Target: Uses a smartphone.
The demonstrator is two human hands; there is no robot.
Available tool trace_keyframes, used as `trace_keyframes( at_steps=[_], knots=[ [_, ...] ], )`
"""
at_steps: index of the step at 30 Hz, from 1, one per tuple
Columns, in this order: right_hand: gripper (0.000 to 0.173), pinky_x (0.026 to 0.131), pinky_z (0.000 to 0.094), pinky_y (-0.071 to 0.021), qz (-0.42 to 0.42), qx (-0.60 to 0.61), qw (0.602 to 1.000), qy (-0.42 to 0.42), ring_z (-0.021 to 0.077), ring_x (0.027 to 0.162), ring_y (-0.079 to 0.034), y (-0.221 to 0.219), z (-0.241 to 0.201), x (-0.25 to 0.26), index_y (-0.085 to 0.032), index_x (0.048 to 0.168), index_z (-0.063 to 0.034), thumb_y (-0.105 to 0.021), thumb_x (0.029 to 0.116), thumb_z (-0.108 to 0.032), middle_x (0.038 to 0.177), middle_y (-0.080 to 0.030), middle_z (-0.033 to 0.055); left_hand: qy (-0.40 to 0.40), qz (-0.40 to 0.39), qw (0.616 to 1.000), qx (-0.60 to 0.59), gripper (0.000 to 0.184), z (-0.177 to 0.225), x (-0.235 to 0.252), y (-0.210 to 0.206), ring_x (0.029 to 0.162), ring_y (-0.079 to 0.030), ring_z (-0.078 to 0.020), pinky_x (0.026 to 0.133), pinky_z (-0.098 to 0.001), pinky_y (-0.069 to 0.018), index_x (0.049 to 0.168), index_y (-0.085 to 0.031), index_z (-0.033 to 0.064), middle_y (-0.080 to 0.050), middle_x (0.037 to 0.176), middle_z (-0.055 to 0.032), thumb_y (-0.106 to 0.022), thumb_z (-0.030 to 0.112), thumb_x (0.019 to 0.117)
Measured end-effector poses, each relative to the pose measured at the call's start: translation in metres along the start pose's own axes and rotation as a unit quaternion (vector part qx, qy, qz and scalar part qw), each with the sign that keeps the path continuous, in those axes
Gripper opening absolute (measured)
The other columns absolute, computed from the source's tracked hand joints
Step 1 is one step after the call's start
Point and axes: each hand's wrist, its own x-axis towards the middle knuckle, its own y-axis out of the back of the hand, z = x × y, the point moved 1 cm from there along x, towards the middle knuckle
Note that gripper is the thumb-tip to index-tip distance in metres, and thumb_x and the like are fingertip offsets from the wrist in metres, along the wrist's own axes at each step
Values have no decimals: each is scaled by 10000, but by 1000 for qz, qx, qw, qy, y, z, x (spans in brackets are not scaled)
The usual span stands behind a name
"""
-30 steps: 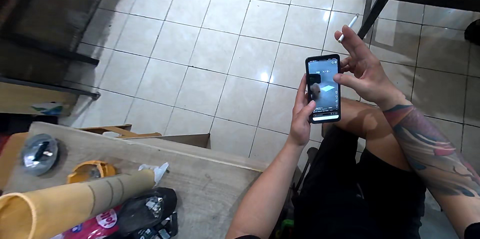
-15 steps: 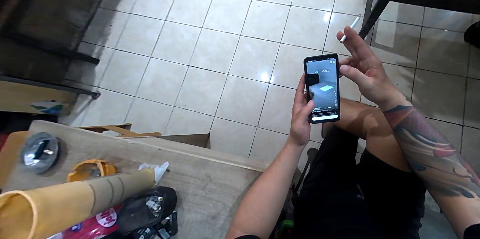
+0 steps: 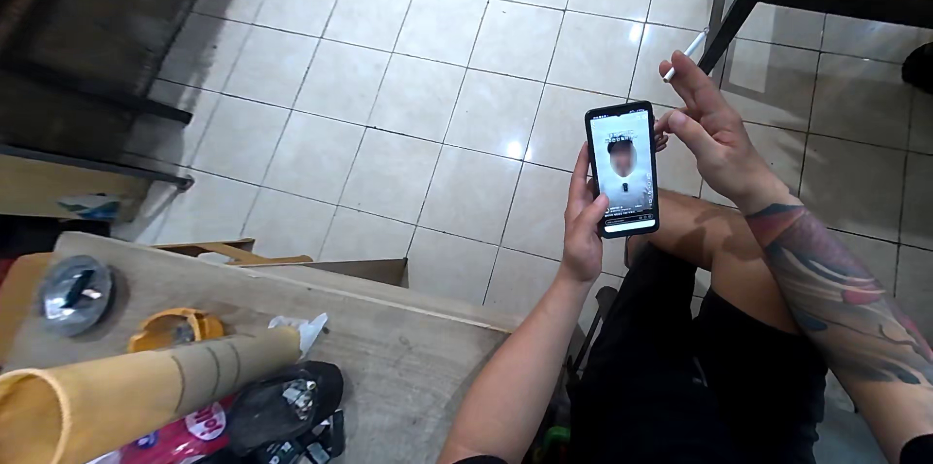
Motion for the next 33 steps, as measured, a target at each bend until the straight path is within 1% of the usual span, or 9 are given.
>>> trace_keyframes(
  at_steps=[1,4,8,12,19,25,28,30,33],
  knots=[
    [623,937,299,-576,0,-2,1000,-1,155,1145,-651,0,0,0,-196,1636,-56,-449,1091,-219,1653,-331,113,0,-2,1000,0,685,1,0,0,1308,-537,-240,982,-458,-539,1647,-114,298,-364,1596,-96,-392,387,1028],
    [606,953,314,-567,0,-6,1000,8,175,1174,-634,1,1,0,-190,1634,-43,-416,1097,-210,1645,-337,124,-5,-1,1000,-1,675,0,0,1,1294,-548,-243,981,-454,-538,1647,-120,294,-383,1583,-102,-385,382,1032],
    [594,960,307,-561,2,-6,1000,9,167,1181,-633,1,0,0,-192,1630,-31,-400,1101,-203,1645,-338,130,-7,0,1000,-4,674,-1,0,1,1287,-552,-235,966,-452,-548,1645,-134,299,-402,1567,-98,-394,383,1029],
    [591,964,308,-556,1,-9,1000,13,165,1177,-632,1,0,0,-196,1629,-28,-397,1102,-204,1639,-352,130,-10,1,1000,-1,686,0,0,1,1320,-528,-238,998,-463,-530,1648,-127,297,-376,1591,-90,-398,385,1024],
    [604,1006,327,-544,-4,-5,1000,25,169,1222,-612,0,0,-1,-191,1630,-30,-406,1104,-232,1636,-352,126,-4,16,1000,-4,673,-2,3,2,1300,-550,-236,977,-470,-542,1640,-164,314,-404,1577,-83,-402,401,1017],
    [603,1003,340,-549,6,-13,999,42,180,1202,-627,-2,-8,-2,-201,1622,-8,-404,1103,-236,1622,-377,139,10,24,1000,-16,681,-3,3,3,1271,-568,-243,946,-479,-548,1634,-171,332,-435,1553,-87,-415,414,1004],
    [609,1019,358,-543,4,-23,998,61,207,1247,-602,-1,-16,-5,-177,1625,1,-388,1105,-235,1640,-338,155,15,27,999,-19,678,-3,3,3,1287,-560,-241,951,-485,-546,1633,-168,350,-421,1569,-74,-416,431,1008],
    [617,1008,346,-546,1,-34,998,61,194,1284,-578,-2,-30,-17,-135,1640,-40,-353,1097,-236,1669,-299,104,13,28,999,-21,676,-3,4,5,1280,-565,-247,949,-485,-547,1635,-165,346,-425,1563,-81,-409,424,1009],
    [675,1070,391,-503,9,9,997,77,232,1358,-514,-4,-41,-32,-102,1642,-56,-373,1088,-330,1677,-269,100,11,28,999,-28,680,-2,4,7,1287,-562,-258,958,-492,-545,1637,-161,346,-420,1570,-89,-414,434,1012]
  ],
)
